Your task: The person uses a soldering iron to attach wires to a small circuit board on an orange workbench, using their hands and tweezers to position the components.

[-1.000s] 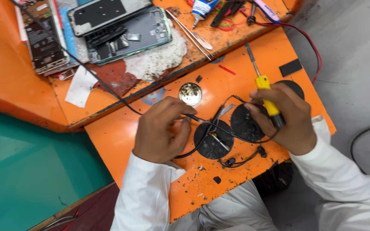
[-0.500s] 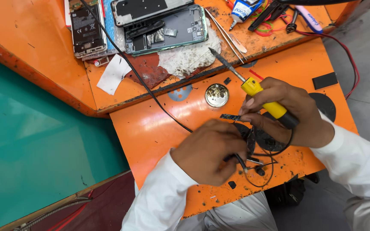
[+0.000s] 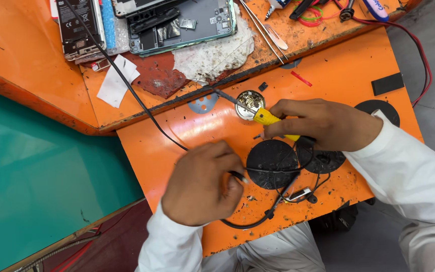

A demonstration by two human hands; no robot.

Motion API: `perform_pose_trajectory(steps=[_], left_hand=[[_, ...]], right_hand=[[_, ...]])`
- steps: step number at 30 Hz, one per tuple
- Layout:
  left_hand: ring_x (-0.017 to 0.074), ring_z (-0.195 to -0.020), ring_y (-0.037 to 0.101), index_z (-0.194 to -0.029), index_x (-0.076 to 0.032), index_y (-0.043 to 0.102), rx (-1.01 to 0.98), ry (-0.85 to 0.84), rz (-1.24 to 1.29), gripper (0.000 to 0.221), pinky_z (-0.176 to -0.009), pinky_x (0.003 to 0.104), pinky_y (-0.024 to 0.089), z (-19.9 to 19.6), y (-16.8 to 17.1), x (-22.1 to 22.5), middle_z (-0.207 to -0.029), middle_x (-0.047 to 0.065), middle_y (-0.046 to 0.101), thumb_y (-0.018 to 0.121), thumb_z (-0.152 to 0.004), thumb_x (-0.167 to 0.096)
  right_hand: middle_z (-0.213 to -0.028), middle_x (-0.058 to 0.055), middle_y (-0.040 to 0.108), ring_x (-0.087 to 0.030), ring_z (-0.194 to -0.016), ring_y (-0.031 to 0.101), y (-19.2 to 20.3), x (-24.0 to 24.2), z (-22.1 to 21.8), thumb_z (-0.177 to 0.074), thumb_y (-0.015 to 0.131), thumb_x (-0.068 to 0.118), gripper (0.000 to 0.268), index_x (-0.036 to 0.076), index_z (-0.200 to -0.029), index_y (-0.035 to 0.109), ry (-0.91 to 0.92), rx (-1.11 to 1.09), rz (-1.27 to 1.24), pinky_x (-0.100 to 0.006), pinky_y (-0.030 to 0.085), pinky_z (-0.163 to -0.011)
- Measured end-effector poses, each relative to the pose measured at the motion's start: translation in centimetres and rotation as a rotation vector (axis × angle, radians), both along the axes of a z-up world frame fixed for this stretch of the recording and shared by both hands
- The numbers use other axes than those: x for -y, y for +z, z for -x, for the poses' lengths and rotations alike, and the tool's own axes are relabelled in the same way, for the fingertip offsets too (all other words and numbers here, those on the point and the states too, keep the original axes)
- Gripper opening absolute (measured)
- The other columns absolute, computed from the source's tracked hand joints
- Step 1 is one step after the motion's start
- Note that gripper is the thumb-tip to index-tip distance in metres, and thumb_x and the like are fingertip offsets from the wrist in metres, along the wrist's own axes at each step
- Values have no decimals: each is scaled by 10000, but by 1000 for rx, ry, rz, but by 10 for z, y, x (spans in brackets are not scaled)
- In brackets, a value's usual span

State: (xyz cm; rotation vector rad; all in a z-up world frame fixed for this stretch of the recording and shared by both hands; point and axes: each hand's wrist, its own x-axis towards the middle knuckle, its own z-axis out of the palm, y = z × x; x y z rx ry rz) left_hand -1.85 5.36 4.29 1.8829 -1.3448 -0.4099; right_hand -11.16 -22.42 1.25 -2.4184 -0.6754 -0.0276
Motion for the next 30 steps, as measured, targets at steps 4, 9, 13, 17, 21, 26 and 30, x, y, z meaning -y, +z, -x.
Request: perform_pose_trajectory(steps=[4,9,13,17,21,26,30], left_hand=[[315,-695,612,-690,-93,734,111,116,-35,121,-645,437,486,-6,-1,3,-717,92,608,731,-613,-187],[276,-760,653,-811,-88,750,53,304,-126,163,-701,407,504,-1,-22,21,-774,65,658,781,-858,-242],[289,-964,664,-1023,-54,723,153,283,133,236,-831,390,543,6,-35,30,-986,98,679,814,-841,-174],[283,-1020,670,-1036,-68,715,159,235,170,238,-881,383,544,10,-45,40,-1063,80,706,811,-842,-166],[268,-946,657,-1052,-89,725,203,247,134,217,-839,389,540,14,-47,47,-1015,52,713,802,-873,-182],[265,-878,639,-1205,-76,683,134,218,82,301,-799,407,529,15,-41,46,-951,70,695,754,-922,-148],[219,-733,658,-1195,-65,669,-82,333,-29,298,-679,356,530,14,-36,38,-793,61,679,728,-907,-118]], right_hand=[[-1142,-98,617,-271,-945,669,-3,-7,-7,-731,718,-46,497,123,-1195,668,15,70,10,-385,553,-761],[-1135,-146,635,-343,-1066,663,-11,-15,-11,-878,657,88,369,131,-1245,663,15,431,109,-422,569,-884],[-1089,-139,644,-330,-993,658,-12,-11,-8,-840,724,85,393,146,-1225,675,-16,426,55,-418,555,-818],[-1098,-121,636,-313,-994,671,-11,-11,0,-820,802,83,418,130,-1207,653,-78,429,-59,-423,554,-820],[-1087,-84,685,-267,-982,707,-6,-13,4,-859,828,87,383,140,-1198,659,-110,497,-101,-384,586,-818],[-1023,-80,708,-269,-939,731,16,-3,15,-865,857,140,367,135,-1149,624,-143,597,-99,-380,609,-804],[-958,-97,698,-264,-821,744,30,6,34,-877,819,291,366,106,-1120,617,-92,572,-206,-409,629,-726]])
